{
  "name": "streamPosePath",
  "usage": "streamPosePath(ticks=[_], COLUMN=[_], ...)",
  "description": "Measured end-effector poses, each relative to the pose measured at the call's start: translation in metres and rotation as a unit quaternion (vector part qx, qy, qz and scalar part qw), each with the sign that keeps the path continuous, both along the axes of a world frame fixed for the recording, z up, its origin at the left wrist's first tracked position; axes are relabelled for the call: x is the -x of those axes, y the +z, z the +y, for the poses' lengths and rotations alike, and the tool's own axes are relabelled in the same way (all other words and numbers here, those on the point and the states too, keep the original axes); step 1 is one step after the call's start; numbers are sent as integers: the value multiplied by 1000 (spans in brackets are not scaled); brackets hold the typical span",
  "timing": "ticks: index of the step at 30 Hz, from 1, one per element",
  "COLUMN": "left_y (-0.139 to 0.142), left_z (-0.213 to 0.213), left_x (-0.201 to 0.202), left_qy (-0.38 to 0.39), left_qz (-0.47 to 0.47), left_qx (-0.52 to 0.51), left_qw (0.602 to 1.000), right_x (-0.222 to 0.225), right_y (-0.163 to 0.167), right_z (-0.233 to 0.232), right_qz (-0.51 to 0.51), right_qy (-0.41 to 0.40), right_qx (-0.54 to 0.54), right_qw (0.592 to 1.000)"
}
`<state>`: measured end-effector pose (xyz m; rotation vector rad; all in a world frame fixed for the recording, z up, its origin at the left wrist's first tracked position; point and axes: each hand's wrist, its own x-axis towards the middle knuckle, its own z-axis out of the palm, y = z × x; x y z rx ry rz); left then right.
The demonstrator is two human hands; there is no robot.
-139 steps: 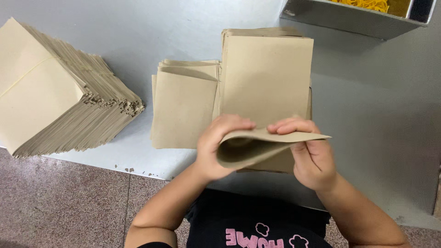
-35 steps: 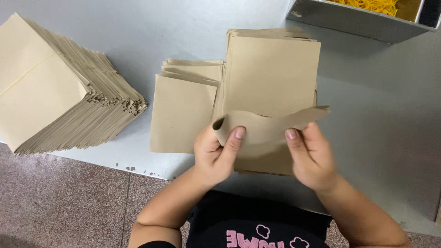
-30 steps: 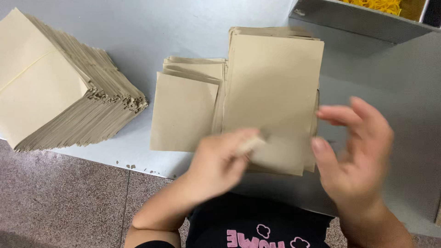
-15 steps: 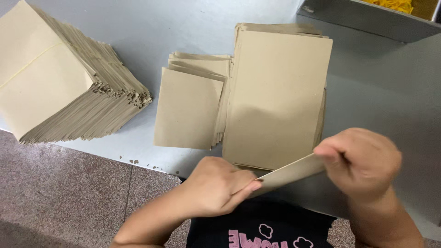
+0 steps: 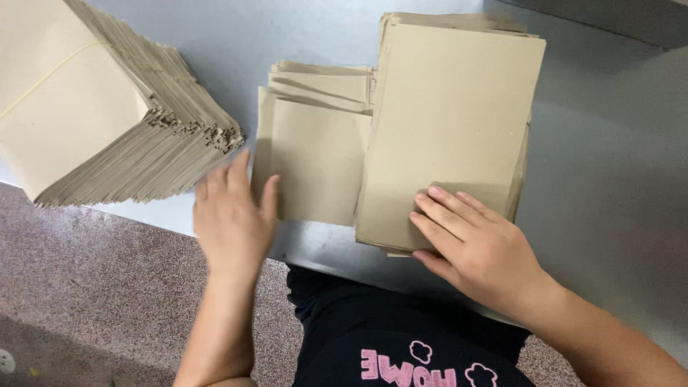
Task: The person folds kraft paper sheets in half at a workbench, aligning the edges and pressing the crease flat by hand, then places each folded sheet onto a growing stack of finished sheets beside a large pile of unfolded paper.
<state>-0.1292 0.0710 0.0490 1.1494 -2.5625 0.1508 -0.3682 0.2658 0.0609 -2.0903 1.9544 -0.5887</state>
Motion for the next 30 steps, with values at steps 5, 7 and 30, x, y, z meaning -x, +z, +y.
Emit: streamPosePath(ticks=[5, 7, 30], left_y=[2, 4, -1], left_z=[18, 30, 41], left_x=[39, 45, 55], left_qy=[-337, -387, -424], left_qz=[157, 109, -22], left_qx=[-234, -223, -180], left_qw=[899, 888, 888], right_x=[4, 6, 8], right_y=[-6, -7, -3], right_z=[6, 5, 2], right_qz=[-15, -19, -24], right_qy=[-13, -7, 7], right_qx=[-18, -26, -38], right_qw=[1000, 999, 999])
